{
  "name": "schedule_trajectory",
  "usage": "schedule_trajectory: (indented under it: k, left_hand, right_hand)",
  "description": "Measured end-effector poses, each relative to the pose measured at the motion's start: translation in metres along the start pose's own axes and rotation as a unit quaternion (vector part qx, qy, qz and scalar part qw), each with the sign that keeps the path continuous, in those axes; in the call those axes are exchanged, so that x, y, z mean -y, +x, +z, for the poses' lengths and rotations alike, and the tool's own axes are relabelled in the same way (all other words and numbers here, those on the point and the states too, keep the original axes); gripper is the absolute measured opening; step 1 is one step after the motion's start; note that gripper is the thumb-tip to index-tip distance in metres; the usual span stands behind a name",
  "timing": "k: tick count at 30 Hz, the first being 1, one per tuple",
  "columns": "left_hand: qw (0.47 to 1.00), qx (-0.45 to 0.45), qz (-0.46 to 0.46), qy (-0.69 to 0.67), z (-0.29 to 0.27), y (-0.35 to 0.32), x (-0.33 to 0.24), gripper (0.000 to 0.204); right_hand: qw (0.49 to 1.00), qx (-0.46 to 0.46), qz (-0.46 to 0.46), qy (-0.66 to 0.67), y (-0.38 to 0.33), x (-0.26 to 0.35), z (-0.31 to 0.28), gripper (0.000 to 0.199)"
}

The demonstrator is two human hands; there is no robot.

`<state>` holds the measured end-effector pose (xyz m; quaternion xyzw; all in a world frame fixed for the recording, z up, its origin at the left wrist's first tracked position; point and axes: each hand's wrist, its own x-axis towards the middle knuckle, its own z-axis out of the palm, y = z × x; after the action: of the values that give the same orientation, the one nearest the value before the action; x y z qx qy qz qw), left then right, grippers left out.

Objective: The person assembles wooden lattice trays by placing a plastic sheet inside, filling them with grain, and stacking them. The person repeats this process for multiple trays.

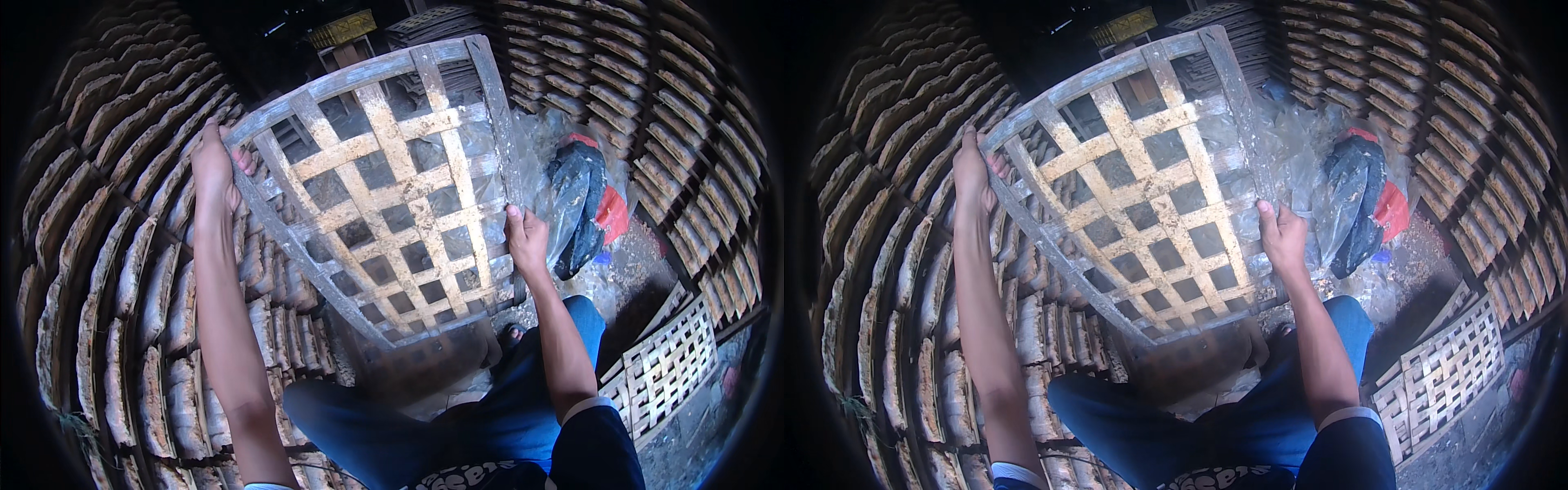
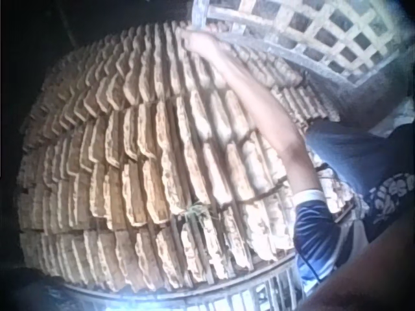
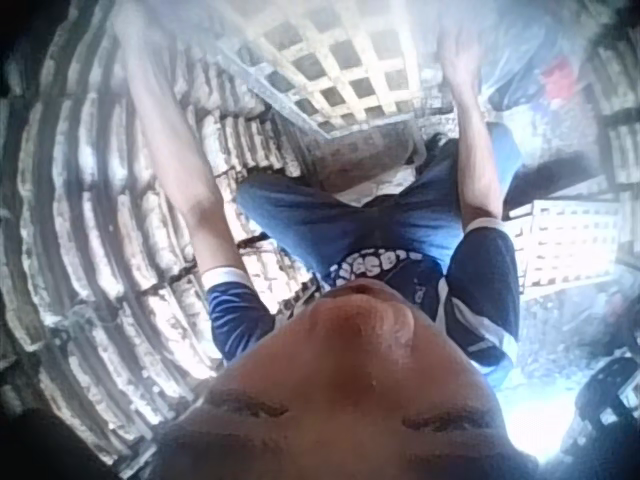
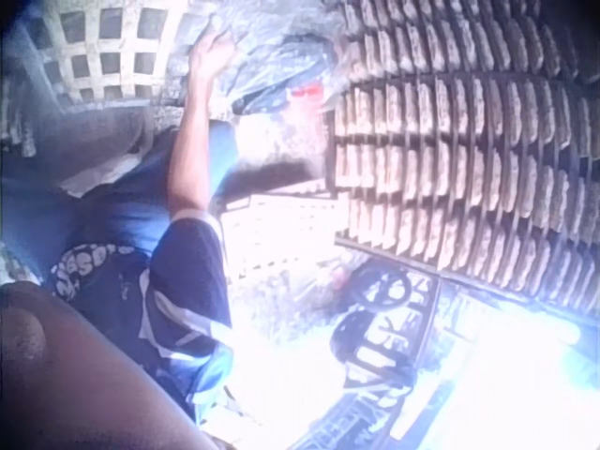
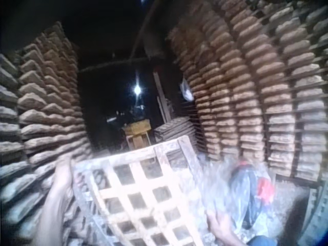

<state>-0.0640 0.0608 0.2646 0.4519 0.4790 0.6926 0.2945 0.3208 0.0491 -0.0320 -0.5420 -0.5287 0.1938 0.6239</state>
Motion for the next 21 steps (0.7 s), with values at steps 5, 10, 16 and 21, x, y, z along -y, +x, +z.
schedule_trajectory:
  k: [5,10,16,21]
  left_hand:
    - [1.000,-0.008,0.011,-0.009,0.000,-0.013,-0.001,0.036]
    - [1.000,0.000,0.012,-0.005,0.000,-0.014,-0.003,0.036]
    - [1.000,0.013,0.011,0.015,-0.006,-0.017,-0.006,0.037]
    - [0.998,-0.012,-0.027,0.057,-0.065,-0.016,0.032,0.077]
  right_hand:
    - [0.997,-0.001,0.043,0.070,-0.001,0.015,0.000,0.063]
    - [0.996,0.013,0.058,0.067,-0.004,0.013,0.000,0.061]
    - [0.992,0.035,0.038,0.115,-0.009,0.010,0.007,0.058]
    - [0.966,0.141,0.130,0.173,-0.015,0.018,0.024,0.057]
